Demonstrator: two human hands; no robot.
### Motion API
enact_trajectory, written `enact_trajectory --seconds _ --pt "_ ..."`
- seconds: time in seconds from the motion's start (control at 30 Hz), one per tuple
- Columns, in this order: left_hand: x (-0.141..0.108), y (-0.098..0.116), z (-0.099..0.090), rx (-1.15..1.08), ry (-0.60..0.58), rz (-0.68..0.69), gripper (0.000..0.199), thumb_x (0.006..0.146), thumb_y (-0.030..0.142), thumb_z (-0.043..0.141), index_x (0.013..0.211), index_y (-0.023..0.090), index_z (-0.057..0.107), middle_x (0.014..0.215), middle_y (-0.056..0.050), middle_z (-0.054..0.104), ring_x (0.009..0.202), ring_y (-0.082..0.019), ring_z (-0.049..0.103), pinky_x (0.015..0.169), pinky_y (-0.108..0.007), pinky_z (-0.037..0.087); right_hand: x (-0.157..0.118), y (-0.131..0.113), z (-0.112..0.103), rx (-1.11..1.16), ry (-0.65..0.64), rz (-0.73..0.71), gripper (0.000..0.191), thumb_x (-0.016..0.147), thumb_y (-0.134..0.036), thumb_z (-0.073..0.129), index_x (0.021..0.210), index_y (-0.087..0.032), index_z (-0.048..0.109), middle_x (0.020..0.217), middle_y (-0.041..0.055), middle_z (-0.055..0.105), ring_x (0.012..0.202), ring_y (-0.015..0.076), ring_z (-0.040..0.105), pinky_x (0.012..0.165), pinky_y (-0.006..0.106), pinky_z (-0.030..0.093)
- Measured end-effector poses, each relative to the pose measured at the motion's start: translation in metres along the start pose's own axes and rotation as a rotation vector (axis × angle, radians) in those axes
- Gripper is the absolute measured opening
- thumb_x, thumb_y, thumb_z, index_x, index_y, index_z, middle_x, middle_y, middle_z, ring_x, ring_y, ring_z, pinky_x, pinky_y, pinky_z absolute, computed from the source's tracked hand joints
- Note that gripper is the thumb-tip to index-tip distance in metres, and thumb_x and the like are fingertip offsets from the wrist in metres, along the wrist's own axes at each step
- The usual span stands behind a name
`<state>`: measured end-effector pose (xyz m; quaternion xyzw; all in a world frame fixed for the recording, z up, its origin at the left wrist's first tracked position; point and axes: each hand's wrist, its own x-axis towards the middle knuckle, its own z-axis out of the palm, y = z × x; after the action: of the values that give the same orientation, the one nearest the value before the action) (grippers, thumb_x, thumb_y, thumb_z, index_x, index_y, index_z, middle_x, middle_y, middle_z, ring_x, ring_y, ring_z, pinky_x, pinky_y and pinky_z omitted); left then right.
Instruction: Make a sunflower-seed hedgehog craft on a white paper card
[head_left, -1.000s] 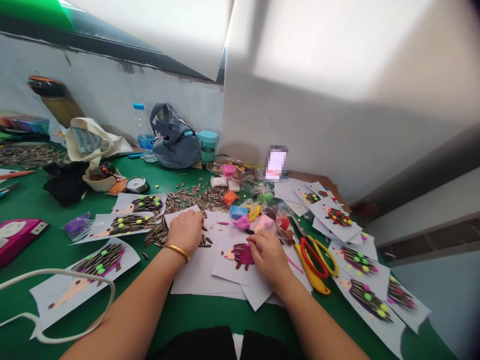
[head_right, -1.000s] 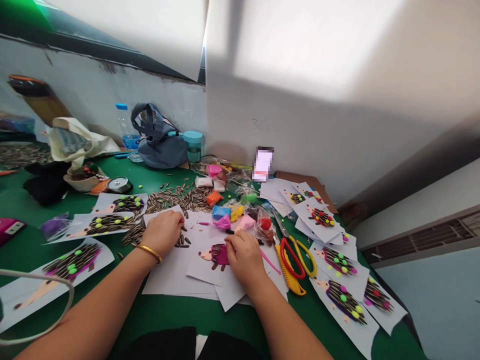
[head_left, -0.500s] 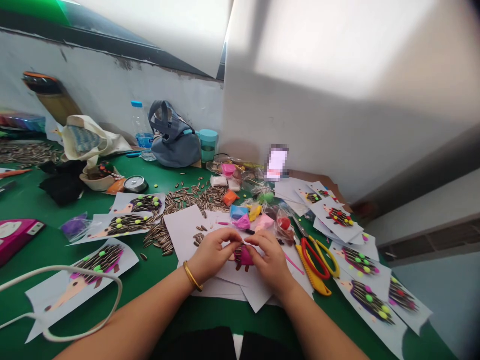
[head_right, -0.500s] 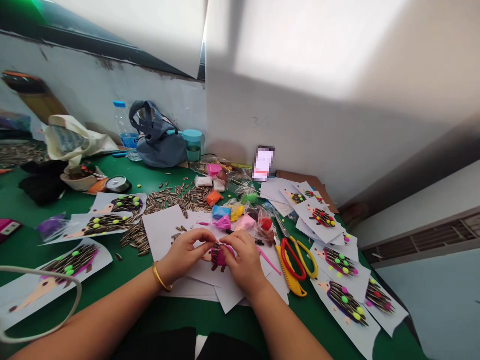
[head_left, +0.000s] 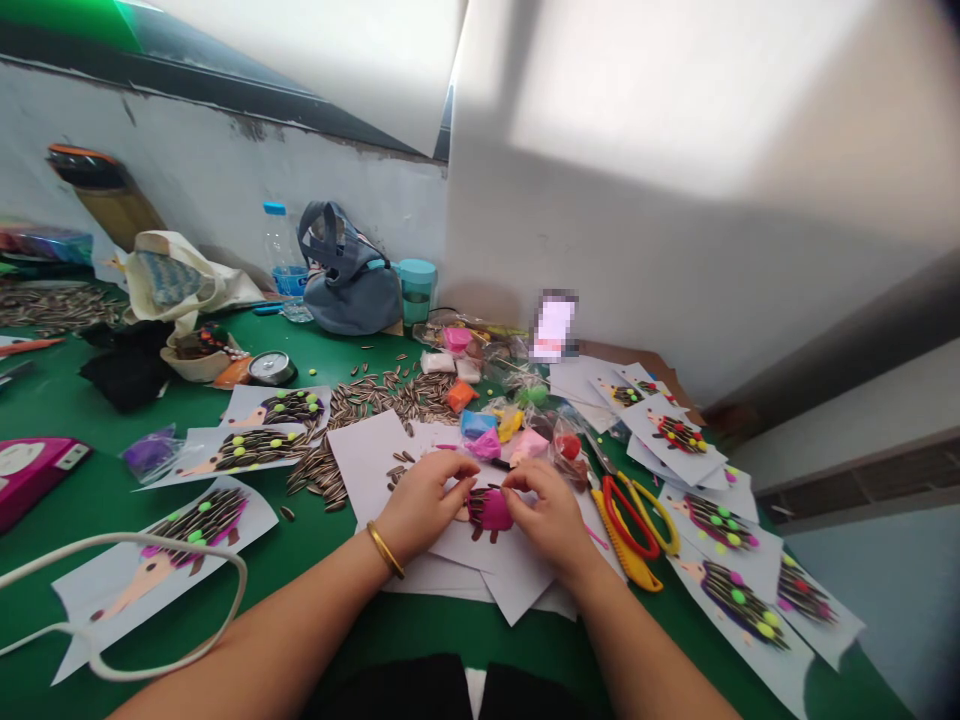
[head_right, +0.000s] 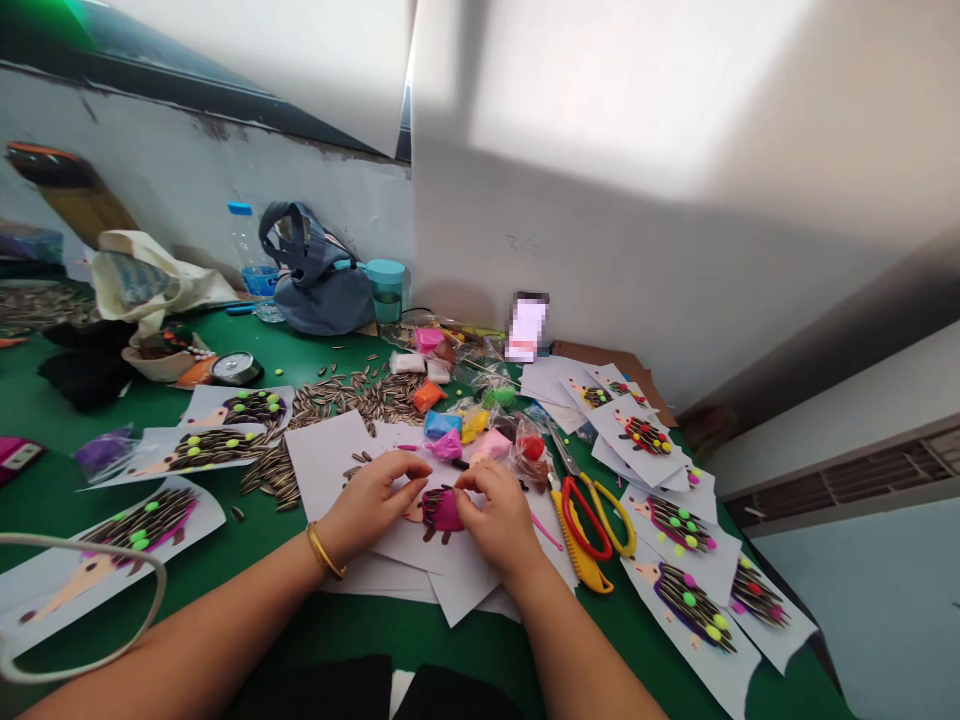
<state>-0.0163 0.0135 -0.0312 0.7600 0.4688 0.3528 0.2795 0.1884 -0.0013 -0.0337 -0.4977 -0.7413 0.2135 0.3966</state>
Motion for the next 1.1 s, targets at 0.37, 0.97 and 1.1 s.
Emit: enact_trajectory --seconds 0.37,0.97,1.1 --pt "0.002 -0.005 0.001 0.206 -0.119 -0.095 0.017 0.088 0.018 0.055 0.097 0.021 0.069 0.099 -0.005 0.071 0.095 -0.022 0.064 0.083 -0.034 0.049 -0.002 0.013 0.010 -0.249 -0.107 -0.019 0.009 0.083 -0.016 0.059 0.079 -0.020 0.067 0.081 0.0040 0.063 0.085 0.0203 0.058 0.077 0.031 0.041" --pt "0.002 -0.005 0.001 0.237 -0.130 -0.033 0.017 0.089 0.018 0.054 0.095 0.021 0.069 0.096 -0.006 0.072 0.092 -0.022 0.065 0.082 -0.033 0.048 0.000 0.006 0.012 -0.445 -0.178 -0.071 0.011 0.084 -0.014 0.059 0.083 -0.020 0.068 0.084 0.0054 0.063 0.088 0.0215 0.057 0.076 0.033 0.036" --pt "0.002 -0.007 0.001 0.239 -0.128 -0.026 0.017 0.089 0.020 0.053 0.095 0.021 0.069 0.096 -0.006 0.072 0.092 -0.022 0.065 0.081 -0.033 0.049 0.001 0.005 0.012 -0.460 -0.188 -0.063 0.010 0.084 -0.014 0.059 0.083 -0.019 0.068 0.084 0.0054 0.063 0.087 0.0214 0.057 0.076 0.033 0.035"
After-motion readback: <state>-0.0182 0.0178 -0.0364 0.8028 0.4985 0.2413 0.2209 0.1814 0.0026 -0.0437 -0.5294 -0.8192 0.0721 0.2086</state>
